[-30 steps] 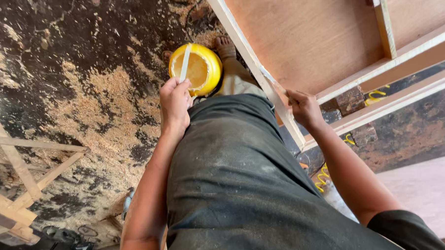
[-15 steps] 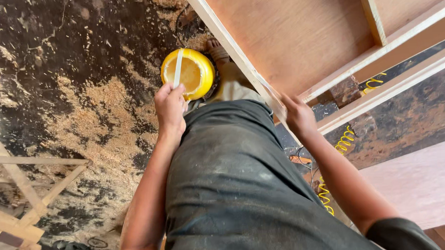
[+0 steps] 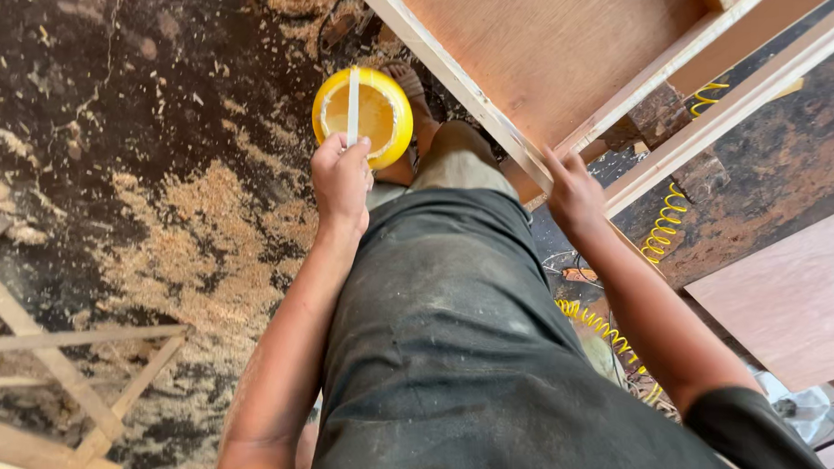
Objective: The person applies glue to a wooden frame using a stick and hammers wooden strips onto it.
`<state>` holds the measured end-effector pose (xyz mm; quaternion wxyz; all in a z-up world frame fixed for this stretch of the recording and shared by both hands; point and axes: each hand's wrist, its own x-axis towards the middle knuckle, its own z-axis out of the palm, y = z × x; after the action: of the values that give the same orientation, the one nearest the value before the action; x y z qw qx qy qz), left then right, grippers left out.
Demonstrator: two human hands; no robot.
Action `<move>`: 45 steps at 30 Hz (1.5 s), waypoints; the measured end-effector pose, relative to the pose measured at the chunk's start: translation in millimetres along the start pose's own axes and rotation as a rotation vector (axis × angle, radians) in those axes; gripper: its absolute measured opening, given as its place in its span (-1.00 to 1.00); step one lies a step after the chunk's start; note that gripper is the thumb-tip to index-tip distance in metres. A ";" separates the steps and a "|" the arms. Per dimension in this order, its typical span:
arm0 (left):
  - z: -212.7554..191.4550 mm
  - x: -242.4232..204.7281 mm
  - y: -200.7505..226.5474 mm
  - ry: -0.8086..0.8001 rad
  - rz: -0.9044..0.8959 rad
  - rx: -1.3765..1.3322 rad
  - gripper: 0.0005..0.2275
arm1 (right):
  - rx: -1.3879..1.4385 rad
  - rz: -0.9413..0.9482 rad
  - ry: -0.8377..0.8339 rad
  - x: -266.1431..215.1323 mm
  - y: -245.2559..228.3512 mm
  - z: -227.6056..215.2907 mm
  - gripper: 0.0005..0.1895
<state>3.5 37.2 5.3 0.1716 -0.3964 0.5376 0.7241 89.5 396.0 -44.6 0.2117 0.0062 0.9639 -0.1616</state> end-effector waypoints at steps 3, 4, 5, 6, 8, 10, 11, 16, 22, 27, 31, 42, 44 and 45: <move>-0.6 -2.8 -5.2 -0.034 0.002 0.056 -0.90 | -0.158 0.045 -0.006 -62.3 39.7 -13.9 -0.58; -4.0 -4.1 -7.5 -0.043 -0.009 0.064 -0.90 | -0.194 -0.040 0.090 -74.8 44.3 -15.0 -0.63; -4.0 -2.5 -11.2 -0.066 -0.016 0.072 -0.89 | -0.197 -0.022 0.085 -80.9 45.8 -15.9 -0.63; -3.7 -2.4 -15.8 -0.090 -0.022 0.079 -0.88 | -0.142 -0.066 0.131 -80.4 47.8 -23.7 -0.67; -7.9 -3.9 -18.6 -0.127 -0.023 0.078 -0.86 | -0.078 -0.112 0.191 -70.8 31.0 -41.7 -0.71; -6.7 -4.3 -20.0 -0.137 -0.020 0.065 -0.84 | -0.007 -0.152 0.284 -51.1 0.6 -66.3 -0.80; -6.2 -7.7 -21.3 -0.170 -0.022 0.081 -0.86 | 0.006 -0.155 0.281 -45.0 -20.1 -76.6 -0.80; 2.1 -38.4 -17.0 -0.282 0.012 0.094 -0.80 | -0.140 -0.573 0.200 11.6 -121.6 -101.1 -0.94; 12.8 -63.7 -8.9 -0.313 0.022 0.137 -0.75 | -0.466 -0.804 -0.020 68.5 -181.8 -72.7 -0.87; 25.1 -73.5 -2.7 -0.298 0.047 0.132 -0.77 | -0.223 -0.463 -0.236 75.3 -145.4 -116.1 -0.79; 35.6 -72.8 -1.2 -0.345 0.086 0.203 -0.77 | -0.299 -0.457 -0.337 69.7 -95.3 -145.6 -0.73; 48.4 -58.1 -8.2 -0.336 -0.014 0.160 -0.81 | 0.445 -0.238 -0.111 21.4 -1.2 -116.0 -0.82; 48.2 -55.3 -10.7 -0.342 -0.025 0.167 -0.81 | 0.437 -0.233 -0.069 7.2 26.2 -107.1 -0.83; 48.7 -53.1 -11.8 -0.347 -0.029 0.168 -0.81 | 0.423 -0.236 -0.026 -0.2 40.4 -101.5 -0.84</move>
<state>25.7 95.5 43.3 0.3046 -0.2579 0.5526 0.7316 51.7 466.1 30.2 0.1976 -0.0643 0.8999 -0.3835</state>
